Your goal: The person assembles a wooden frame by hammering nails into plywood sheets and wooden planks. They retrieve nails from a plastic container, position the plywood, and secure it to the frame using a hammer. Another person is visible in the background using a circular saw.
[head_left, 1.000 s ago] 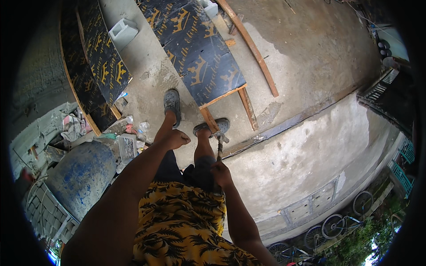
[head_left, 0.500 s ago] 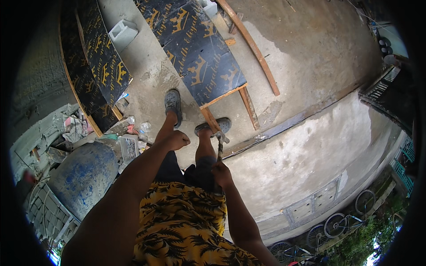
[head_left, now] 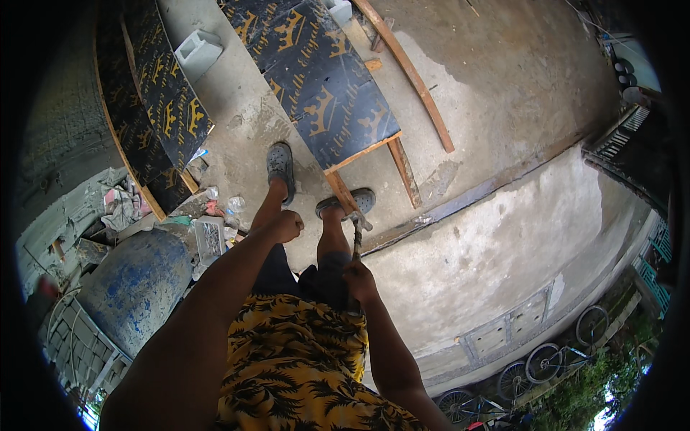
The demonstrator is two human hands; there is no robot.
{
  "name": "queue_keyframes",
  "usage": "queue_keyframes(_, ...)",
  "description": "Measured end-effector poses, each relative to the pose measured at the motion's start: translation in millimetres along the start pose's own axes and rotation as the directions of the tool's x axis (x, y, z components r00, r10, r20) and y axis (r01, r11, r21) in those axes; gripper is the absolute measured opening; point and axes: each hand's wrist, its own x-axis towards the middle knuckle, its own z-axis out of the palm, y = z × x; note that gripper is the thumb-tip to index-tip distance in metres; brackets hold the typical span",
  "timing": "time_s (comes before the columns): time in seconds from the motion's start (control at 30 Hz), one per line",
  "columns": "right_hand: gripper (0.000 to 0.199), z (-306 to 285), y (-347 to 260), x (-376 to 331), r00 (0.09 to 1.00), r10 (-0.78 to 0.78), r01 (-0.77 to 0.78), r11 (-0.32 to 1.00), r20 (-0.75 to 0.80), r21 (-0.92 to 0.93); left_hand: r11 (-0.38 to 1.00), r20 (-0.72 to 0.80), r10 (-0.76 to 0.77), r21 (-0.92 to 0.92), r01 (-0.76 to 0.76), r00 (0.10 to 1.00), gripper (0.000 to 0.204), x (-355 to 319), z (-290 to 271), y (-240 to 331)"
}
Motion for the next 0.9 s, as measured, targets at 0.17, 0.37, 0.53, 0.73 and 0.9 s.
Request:
queue_keyframes(0.17, 0.021, 1.6, 7.6, 4.3, 0.997, 0.078, -0.078, 0.997, 0.025, -0.013, 0.997, -0.020, 0.002, -0.079, -0.004, 1.000, 0.029, -3.3, -2.7, 4.0)
queue_keyframes(0.37, 0.016, 6.2, 5.5, 3.2, 0.999, 0.041, -0.041, 0.999, 0.003, 0.029, 0.981, -0.080, 0.087, -0.165, -0.099, 0.993, 0.031, -7.9, -6.9, 11.7)
queue_keyframes(0.53, 0.017, 7.4, 8.7, 2.8, 0.999, -0.047, 0.046, 0.999, -0.014, -0.012, 0.964, -0.222, 0.258, 0.004, -0.264, 0.940, 0.027, -6.7, -6.1, 12.2)
queue_keyframes(0.73, 0.018, 11.0, 39.9, 17.2, 0.998, 0.043, -0.052, 0.979, 0.049, 0.196, 0.916, -0.297, 0.402, 0.125, -0.382, 0.866, 0.025, 1.7, -17.9, 25.3)
queue_keyframes(0.9, 0.020, 16.5, 48.7, 26.8, 0.994, -0.107, 0.103, 0.981, 0.016, 0.164, 0.906, -0.286, 0.419, 0.060, -0.420, 0.862, 0.025, -3.0, -29.8, 39.6)
